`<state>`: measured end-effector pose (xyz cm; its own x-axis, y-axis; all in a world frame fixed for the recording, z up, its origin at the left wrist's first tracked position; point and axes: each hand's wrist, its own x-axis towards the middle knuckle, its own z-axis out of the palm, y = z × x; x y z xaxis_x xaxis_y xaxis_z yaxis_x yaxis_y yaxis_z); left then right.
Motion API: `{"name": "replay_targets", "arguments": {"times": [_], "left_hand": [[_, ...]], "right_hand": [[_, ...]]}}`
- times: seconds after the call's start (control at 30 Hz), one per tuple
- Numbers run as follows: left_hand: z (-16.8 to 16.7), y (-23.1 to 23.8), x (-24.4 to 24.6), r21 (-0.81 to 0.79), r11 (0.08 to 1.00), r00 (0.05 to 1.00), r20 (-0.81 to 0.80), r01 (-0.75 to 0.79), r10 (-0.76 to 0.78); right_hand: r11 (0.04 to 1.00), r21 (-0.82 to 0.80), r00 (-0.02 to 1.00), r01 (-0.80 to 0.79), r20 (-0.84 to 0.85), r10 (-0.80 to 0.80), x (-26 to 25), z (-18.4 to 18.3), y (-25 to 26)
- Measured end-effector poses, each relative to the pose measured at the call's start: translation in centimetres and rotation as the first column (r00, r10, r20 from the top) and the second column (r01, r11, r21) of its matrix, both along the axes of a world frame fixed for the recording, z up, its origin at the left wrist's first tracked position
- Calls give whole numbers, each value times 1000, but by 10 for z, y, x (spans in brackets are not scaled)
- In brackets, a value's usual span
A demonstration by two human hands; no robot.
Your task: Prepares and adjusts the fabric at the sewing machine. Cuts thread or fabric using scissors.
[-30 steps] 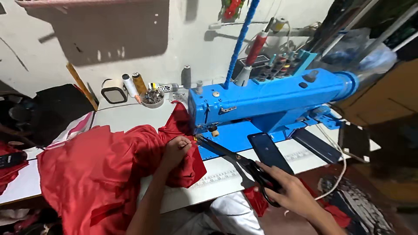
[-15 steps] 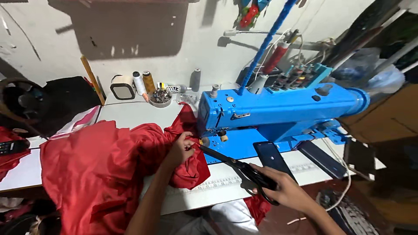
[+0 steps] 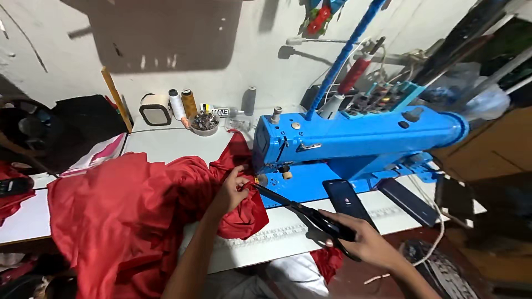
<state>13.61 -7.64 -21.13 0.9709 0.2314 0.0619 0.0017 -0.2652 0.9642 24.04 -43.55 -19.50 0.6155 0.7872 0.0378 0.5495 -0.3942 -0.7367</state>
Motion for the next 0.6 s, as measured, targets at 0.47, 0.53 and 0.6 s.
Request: {"name": "replay_targets", "arguments": {"times": [0.47,0.53,0.6], "left_hand": [[3,0,1,-93,995,999,-29,-37,34],[4,-1,1,-95,994,998,-39,-44,41],[5,-2,0,-102,994,998,-47,-47,43]], "right_hand": [[1000,23,998,-12,58,11,-2,-9,15],[999,35,997,-9,83,6,-6,-10,15],[999,51,994,-11,109,5,-9,-10,11]]}}
